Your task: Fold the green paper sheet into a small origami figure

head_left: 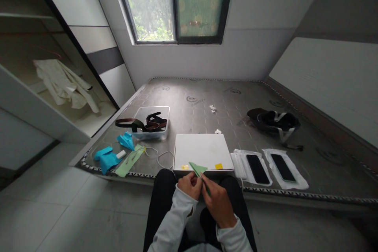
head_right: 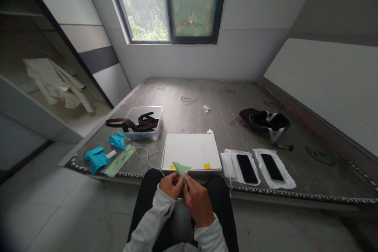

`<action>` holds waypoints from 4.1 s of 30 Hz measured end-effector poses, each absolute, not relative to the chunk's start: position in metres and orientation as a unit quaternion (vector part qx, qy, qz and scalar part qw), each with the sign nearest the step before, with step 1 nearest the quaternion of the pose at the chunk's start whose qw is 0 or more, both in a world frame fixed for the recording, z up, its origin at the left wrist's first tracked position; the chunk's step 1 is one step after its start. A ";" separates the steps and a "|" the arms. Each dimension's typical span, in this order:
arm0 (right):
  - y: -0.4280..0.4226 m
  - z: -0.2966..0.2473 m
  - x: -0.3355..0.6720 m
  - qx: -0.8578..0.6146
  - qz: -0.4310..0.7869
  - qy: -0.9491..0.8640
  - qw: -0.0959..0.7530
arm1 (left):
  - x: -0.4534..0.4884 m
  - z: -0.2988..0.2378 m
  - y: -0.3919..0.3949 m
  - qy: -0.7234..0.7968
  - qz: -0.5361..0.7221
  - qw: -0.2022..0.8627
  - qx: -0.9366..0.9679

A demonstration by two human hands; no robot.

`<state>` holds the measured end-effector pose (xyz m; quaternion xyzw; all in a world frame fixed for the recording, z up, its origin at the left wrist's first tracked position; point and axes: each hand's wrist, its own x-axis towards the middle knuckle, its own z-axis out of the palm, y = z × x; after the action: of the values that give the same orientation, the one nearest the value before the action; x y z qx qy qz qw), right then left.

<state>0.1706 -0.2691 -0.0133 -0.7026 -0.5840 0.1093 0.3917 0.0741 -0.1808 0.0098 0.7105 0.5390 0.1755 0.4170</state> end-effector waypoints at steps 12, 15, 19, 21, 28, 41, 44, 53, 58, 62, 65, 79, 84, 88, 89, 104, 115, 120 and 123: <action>-0.265 -0.024 0.164 -0.758 0.079 -0.500 0.412 | 0.074 0.005 -0.188 0.504 0.129 0.318 0.793; -0.265 -0.021 0.164 -0.760 0.078 -0.501 0.407 | 0.073 0.002 -0.193 0.451 0.148 0.299 0.828; -0.267 -0.018 0.166 -0.755 0.073 -0.509 0.407 | 0.071 -0.001 -0.197 0.394 0.167 0.293 0.855; -0.267 -0.015 0.166 -0.756 0.075 -0.505 0.411 | 0.071 -0.003 -0.197 0.409 0.176 0.294 0.846; -0.271 0.001 0.172 -0.760 0.102 -0.437 0.470 | 0.065 -0.003 -0.185 0.388 0.293 0.411 0.771; -0.283 0.017 0.197 -0.629 0.337 -0.400 0.575 | 0.060 -0.001 -0.175 0.296 0.300 0.590 0.688; -0.288 0.021 0.204 -0.599 0.380 -0.419 0.567 | 0.056 -0.002 -0.169 0.249 0.279 0.632 0.679; -0.285 0.021 0.207 -0.613 0.368 -0.364 0.597 | 0.054 -0.010 -0.169 0.230 0.256 0.709 0.616; -0.279 0.019 0.199 -0.651 0.346 -0.338 0.585 | 0.059 -0.017 -0.172 0.233 0.239 0.642 0.690; -0.278 0.026 0.194 -0.700 0.312 -0.350 0.538 | 0.060 -0.020 -0.173 0.253 0.208 0.634 0.700; -0.277 0.025 0.190 -0.724 0.272 -0.343 0.533 | 0.060 -0.018 -0.174 0.310 0.148 0.648 0.680; -0.290 0.024 0.210 -0.598 0.392 -0.469 0.519 | 0.058 -0.018 -0.165 0.370 0.183 0.698 0.585; -0.287 0.023 0.210 -0.638 0.333 -0.467 0.514 | 0.058 -0.015 -0.166 0.357 0.170 0.698 0.597; -0.282 0.021 0.205 -0.659 0.294 -0.454 0.522 | 0.057 -0.013 -0.167 0.354 0.158 0.690 0.611; -0.281 0.020 0.203 -0.667 0.288 -0.440 0.528 | 0.057 -0.012 -0.167 0.358 0.159 0.693 0.606; -0.275 0.018 0.191 -0.682 0.306 -0.320 0.582 | 0.058 -0.008 -0.172 0.372 0.168 0.597 0.690; -0.276 0.015 0.194 -0.723 0.261 -0.388 0.508 | 0.061 -0.012 -0.176 0.355 0.202 0.604 0.685; -0.278 0.009 0.191 -0.706 0.239 -0.461 0.482 | 0.059 -0.005 -0.172 0.379 0.226 0.556 0.704; -0.277 0.007 0.187 -0.727 0.183 -0.436 0.499 | 0.058 0.002 -0.173 0.448 0.257 0.475 0.713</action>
<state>0.1872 -0.2774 0.0075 -0.7265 -0.4361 0.1825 0.4986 0.0580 -0.1733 0.0024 0.7127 0.4478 0.2568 0.4749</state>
